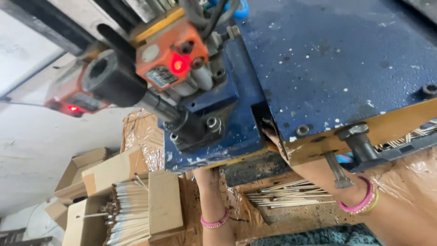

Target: Using a machine to produce incense sticks by feeding raw sticks and removing coated ones.

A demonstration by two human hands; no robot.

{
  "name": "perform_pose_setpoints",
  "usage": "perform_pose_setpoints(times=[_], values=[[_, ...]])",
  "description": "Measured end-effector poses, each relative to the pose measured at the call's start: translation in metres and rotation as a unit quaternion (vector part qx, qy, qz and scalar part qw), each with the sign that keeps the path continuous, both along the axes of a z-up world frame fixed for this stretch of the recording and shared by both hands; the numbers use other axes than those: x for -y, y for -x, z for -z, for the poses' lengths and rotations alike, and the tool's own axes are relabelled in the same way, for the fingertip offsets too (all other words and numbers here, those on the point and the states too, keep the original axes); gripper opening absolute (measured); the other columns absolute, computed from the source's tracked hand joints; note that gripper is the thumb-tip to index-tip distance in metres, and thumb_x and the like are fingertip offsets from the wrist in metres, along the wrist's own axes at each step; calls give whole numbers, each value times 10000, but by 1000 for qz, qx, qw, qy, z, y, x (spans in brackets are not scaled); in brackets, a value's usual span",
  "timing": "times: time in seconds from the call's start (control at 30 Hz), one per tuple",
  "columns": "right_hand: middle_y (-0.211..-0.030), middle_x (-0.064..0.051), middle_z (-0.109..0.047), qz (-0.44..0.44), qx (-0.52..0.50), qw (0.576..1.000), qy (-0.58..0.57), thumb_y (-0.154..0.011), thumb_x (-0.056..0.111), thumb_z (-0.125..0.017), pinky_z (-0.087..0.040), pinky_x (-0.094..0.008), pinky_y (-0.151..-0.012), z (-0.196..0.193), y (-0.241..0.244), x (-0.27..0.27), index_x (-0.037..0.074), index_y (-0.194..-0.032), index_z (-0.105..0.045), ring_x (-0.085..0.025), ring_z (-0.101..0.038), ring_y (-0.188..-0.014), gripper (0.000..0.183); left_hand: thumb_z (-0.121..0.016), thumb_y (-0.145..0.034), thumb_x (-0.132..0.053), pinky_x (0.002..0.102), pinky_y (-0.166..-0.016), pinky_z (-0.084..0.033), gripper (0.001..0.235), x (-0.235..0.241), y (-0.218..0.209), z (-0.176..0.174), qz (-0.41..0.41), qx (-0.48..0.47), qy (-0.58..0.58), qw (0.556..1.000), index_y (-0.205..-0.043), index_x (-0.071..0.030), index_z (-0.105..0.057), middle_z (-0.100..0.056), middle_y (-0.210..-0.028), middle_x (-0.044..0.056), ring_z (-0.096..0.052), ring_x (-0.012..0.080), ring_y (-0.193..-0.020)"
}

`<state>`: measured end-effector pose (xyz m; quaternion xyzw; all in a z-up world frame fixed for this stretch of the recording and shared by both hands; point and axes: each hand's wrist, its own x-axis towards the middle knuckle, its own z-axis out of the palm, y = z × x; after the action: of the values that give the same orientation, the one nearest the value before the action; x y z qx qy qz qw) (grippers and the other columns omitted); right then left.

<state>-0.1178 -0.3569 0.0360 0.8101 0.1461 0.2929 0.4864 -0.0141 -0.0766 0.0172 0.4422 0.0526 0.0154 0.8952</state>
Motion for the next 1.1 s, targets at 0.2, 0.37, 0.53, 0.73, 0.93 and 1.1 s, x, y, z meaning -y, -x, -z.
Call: perform_pose_setpoints(times=[0.2,0.37,0.53,0.73,0.93,1.1], values=[[-886,-57,-637,-234,-221,631,-706,-1043,148,-493,-476,-269,-600,0,13,7,122,-1473,-512,-123,-562,-642,432,-649,-880,47,394,-862,-604,481,-15,26,-2,-1,76,-45,996,-1339,29,-506,-622,-1212,131,-665,245,-1026],[-1056,-135,-630,-29,26,828,-560,-1043,-1,-547,-545,-361,-869,46,112,87,-3,-1101,-613,-267,-651,-956,88,-675,-949,-30,244,-451,-440,252,-61,82,42,-50,40,-167,984,-1159,81,-590,-673,-913,156,-593,176,-655],[-1092,-96,-671,-46,-9,546,-837,-960,-8,-627,-559,-307,-872,98,129,68,16,-1219,-613,-185,-663,-954,260,-633,-885,-4,264,-449,-455,266,-49,126,37,-56,-135,-190,971,-1147,-23,-594,-712,-842,161,-639,182,-630],[-1001,-47,-781,-161,-281,341,-883,-874,37,-751,-550,-296,-677,31,61,-10,76,-1289,-710,-116,-676,-783,418,-570,-838,155,312,-643,-589,349,-75,109,31,267,207,-214,917,-1156,12,-574,-676,-1073,123,-683,189,-884],[-1105,-19,-691,-288,-205,583,-732,-849,102,-703,-493,-322,-813,31,-33,-26,117,-1095,-678,-179,-640,-934,247,-520,-895,198,251,-552,-514,290,-110,25,9,112,193,-250,942,-1080,58,-694,-703,-951,129,-620,161,-704],[-1212,12,-640,-309,25,727,-612,-943,150,-785,-532,-351,-994,140,-96,-35,175,-1107,-664,-243,-652,-1156,205,-526,-826,173,243,-488,-469,370,-67,-30,-5,56,114,-191,973,-1119,16,-687,-670,-970,110,-556,134,-648]])
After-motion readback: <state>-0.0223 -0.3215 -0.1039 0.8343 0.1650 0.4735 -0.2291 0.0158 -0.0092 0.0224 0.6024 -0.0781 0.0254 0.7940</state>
